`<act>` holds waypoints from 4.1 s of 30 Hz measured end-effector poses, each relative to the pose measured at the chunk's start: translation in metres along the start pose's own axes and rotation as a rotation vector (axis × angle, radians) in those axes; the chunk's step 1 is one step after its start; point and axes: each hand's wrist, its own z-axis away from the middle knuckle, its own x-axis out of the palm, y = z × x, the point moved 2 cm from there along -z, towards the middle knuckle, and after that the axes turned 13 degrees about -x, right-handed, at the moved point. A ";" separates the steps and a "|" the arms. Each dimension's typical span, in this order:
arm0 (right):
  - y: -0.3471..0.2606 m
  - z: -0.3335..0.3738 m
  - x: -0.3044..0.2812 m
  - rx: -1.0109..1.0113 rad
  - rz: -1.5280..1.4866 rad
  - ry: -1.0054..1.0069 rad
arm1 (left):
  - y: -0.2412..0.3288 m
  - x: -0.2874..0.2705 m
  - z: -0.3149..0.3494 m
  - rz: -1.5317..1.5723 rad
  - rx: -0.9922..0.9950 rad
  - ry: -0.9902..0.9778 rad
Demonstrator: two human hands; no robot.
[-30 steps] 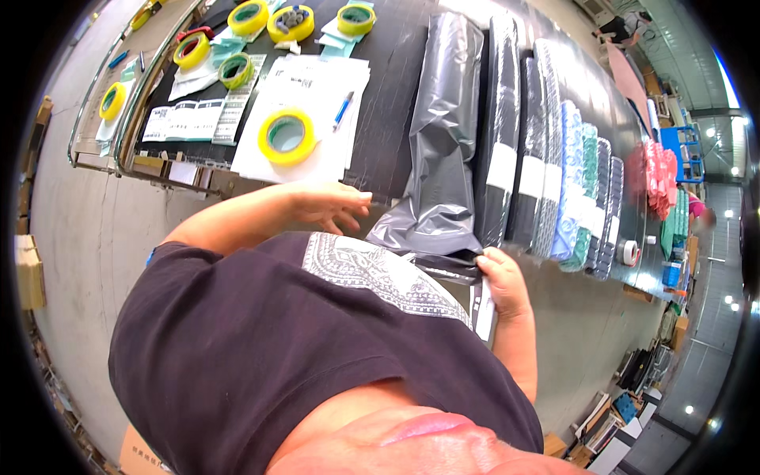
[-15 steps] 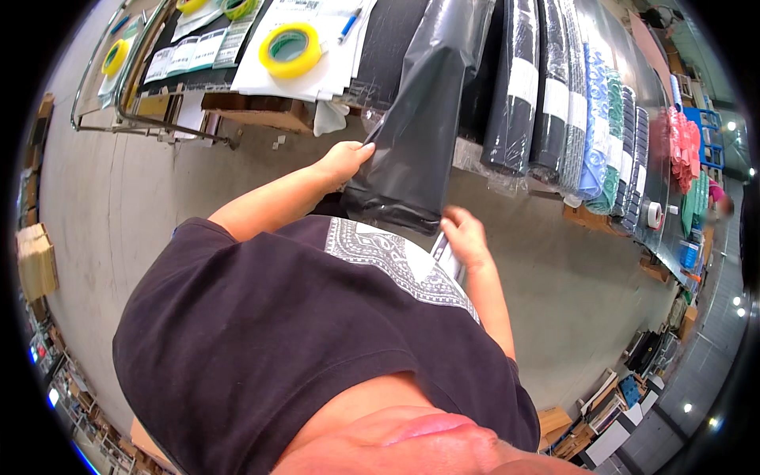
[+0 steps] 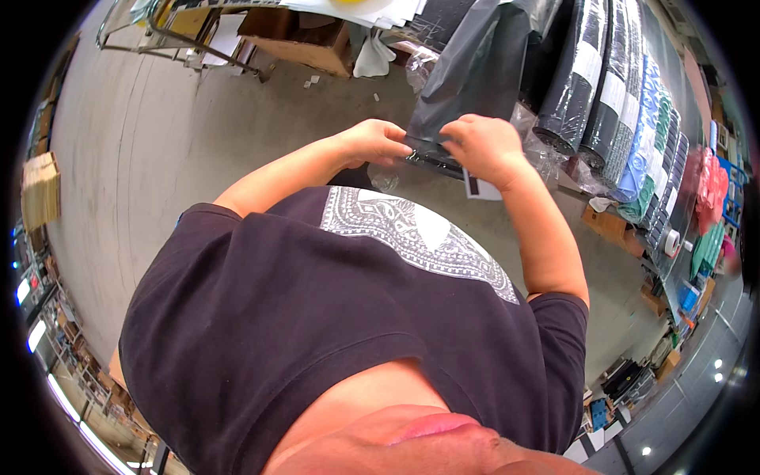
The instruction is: The person sorts through shipping labels and documents, then selects a rolled item from a table. They place the item into a black plastic mailer, seal it, and affix a shipping label to the package.
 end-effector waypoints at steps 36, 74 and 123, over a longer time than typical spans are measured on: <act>-0.036 0.115 0.110 0.189 -0.903 0.387 | 0.060 -0.039 0.014 -1.345 1.484 0.600; 0.150 0.029 -0.043 0.126 -0.491 0.523 | 0.217 -0.038 -0.065 -1.462 1.361 0.571; 0.357 -0.084 -0.189 0.471 -1.033 0.733 | 0.420 -0.073 -0.105 0.487 0.622 0.178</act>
